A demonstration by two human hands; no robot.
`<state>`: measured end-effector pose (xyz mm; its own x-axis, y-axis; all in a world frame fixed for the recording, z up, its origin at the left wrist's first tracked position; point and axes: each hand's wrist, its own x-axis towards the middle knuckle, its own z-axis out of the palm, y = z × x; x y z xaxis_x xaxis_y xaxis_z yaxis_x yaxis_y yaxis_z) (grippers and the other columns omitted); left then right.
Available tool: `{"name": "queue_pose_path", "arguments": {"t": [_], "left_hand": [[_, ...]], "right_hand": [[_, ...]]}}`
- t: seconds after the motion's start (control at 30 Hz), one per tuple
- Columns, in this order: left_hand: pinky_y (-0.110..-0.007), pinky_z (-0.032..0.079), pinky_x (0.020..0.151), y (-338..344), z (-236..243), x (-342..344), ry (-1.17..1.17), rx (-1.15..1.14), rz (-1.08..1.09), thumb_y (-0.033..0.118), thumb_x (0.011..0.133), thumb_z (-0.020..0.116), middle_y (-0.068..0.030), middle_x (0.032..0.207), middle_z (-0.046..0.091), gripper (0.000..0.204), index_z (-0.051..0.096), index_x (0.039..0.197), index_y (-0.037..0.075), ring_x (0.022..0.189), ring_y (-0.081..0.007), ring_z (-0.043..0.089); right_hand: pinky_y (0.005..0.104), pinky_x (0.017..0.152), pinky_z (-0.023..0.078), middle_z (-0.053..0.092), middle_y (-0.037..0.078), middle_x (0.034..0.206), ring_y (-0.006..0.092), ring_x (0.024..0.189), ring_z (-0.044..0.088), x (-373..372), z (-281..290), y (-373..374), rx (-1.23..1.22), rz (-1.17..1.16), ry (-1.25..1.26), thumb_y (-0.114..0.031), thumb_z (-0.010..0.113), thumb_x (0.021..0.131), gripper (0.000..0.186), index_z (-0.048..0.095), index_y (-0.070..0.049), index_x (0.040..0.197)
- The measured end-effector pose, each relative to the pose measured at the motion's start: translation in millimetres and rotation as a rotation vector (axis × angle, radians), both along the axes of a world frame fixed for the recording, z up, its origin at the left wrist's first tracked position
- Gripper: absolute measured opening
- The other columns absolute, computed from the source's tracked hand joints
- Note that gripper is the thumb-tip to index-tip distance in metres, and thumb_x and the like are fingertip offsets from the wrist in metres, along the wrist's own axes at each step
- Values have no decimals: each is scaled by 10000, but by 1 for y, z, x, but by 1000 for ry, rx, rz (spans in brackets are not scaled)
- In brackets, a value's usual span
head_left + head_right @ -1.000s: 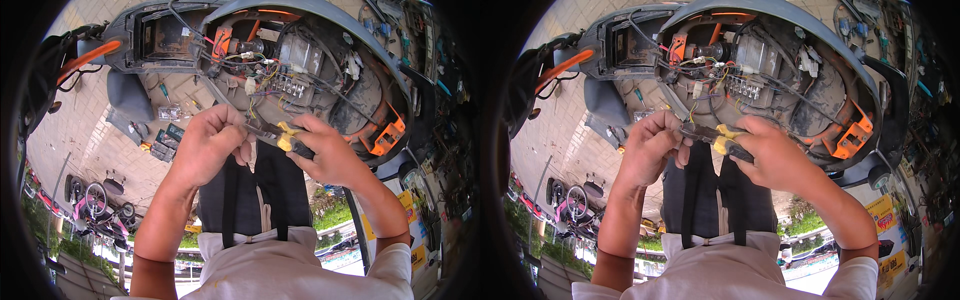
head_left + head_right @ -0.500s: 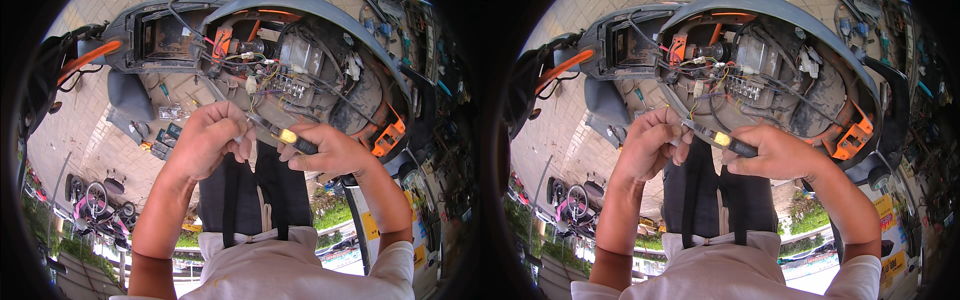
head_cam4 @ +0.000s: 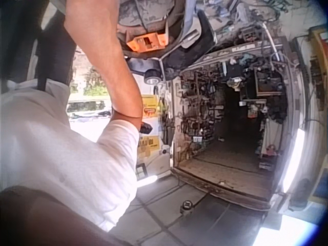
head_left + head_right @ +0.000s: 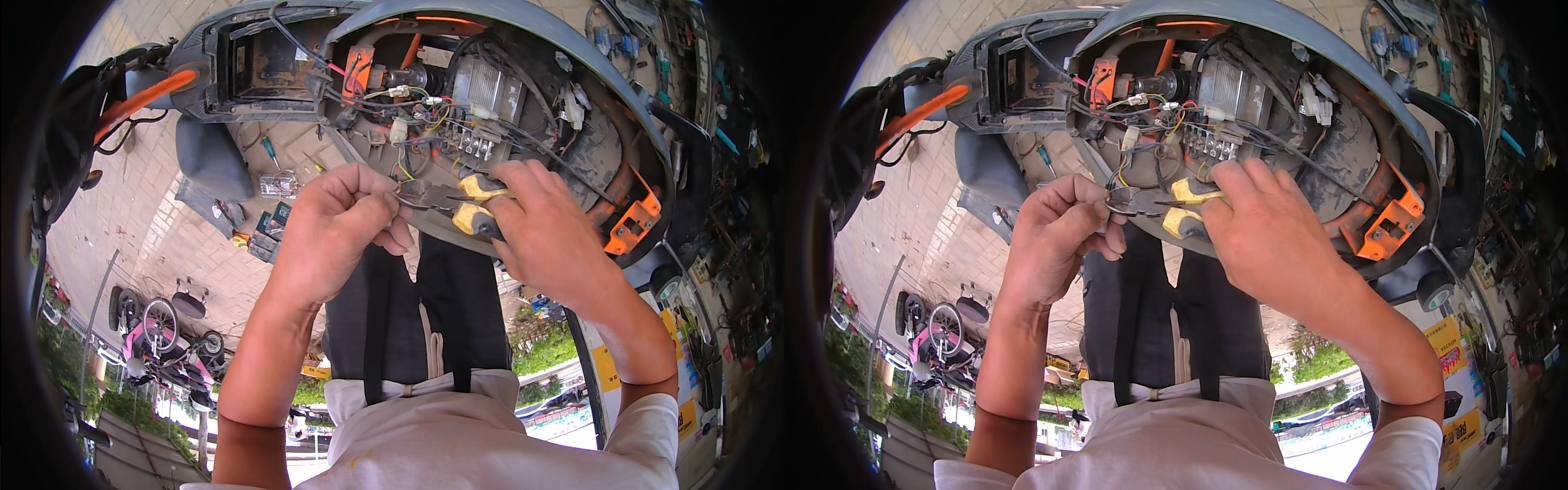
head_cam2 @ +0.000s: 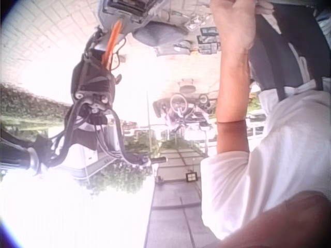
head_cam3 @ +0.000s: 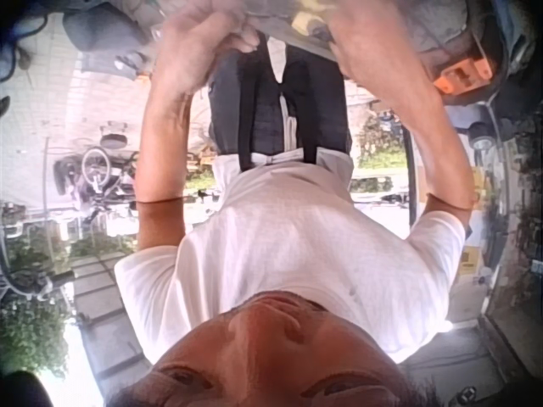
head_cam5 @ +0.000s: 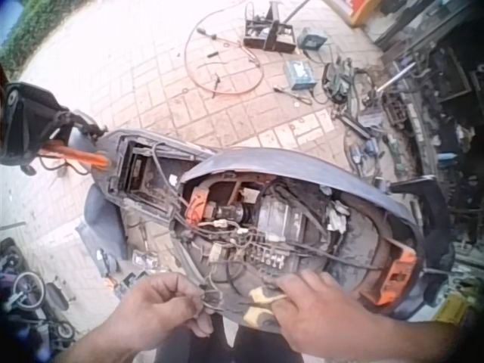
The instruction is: The person repairs the electrical wiring of a scooter by stripping wire ends with pliers, twisting them together, and securing the connections with electrical tape. The person also handles a white connector and organizes the wires within the scooter's exposed frame.
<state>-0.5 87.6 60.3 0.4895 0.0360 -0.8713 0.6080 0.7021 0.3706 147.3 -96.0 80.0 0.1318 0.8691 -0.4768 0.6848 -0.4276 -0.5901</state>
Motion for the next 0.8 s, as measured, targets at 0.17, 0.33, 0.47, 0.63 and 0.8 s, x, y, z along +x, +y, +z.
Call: {"name": "queue_pose_path", "arguments": {"t": [0.17,0.33,0.47,0.63,0.8], "left_hand": [[-252,511,563,2,-1,-2,-71,-38,-21,26,873,530,-116,777,644,79,567,849,-41,617,-148,627],[-249,500,533,-2,-3,-3,-106,-115,56,38,872,529,-106,762,635,78,559,833,-22,594,-145,617],[-244,491,514,-1,-6,-1,-113,-162,91,40,870,531,-106,770,634,73,555,835,-20,583,-150,614],[-245,485,502,-2,-9,-4,-146,-196,110,35,869,530,-108,788,636,66,558,850,-22,579,-154,613],[-252,484,502,-3,-10,-4,-142,-241,146,20,869,520,-116,798,639,55,556,864,-21,581,-161,613]], "right_hand": [[410,828,462,551,163,1064,326,987,550,-3,1,-6,54,-153,149,-71,725,688,231,633,28,876],[361,824,472,584,173,1048,327,951,600,-12,-5,-18,-18,-347,500,-53,749,752,232,638,45,931],[349,836,464,601,140,997,281,946,608,-14,-7,-16,-50,-422,706,-78,743,782,208,658,31,938],[324,853,467,622,95,996,208,945,610,-18,-9,-19,-133,-521,976,-138,735,824,208,670,16,948],[305,831,475,634,68,1000,148,926,607,-21,-12,-23,-196,-586,1178,-183,707,865,239,654,20,980]]}}
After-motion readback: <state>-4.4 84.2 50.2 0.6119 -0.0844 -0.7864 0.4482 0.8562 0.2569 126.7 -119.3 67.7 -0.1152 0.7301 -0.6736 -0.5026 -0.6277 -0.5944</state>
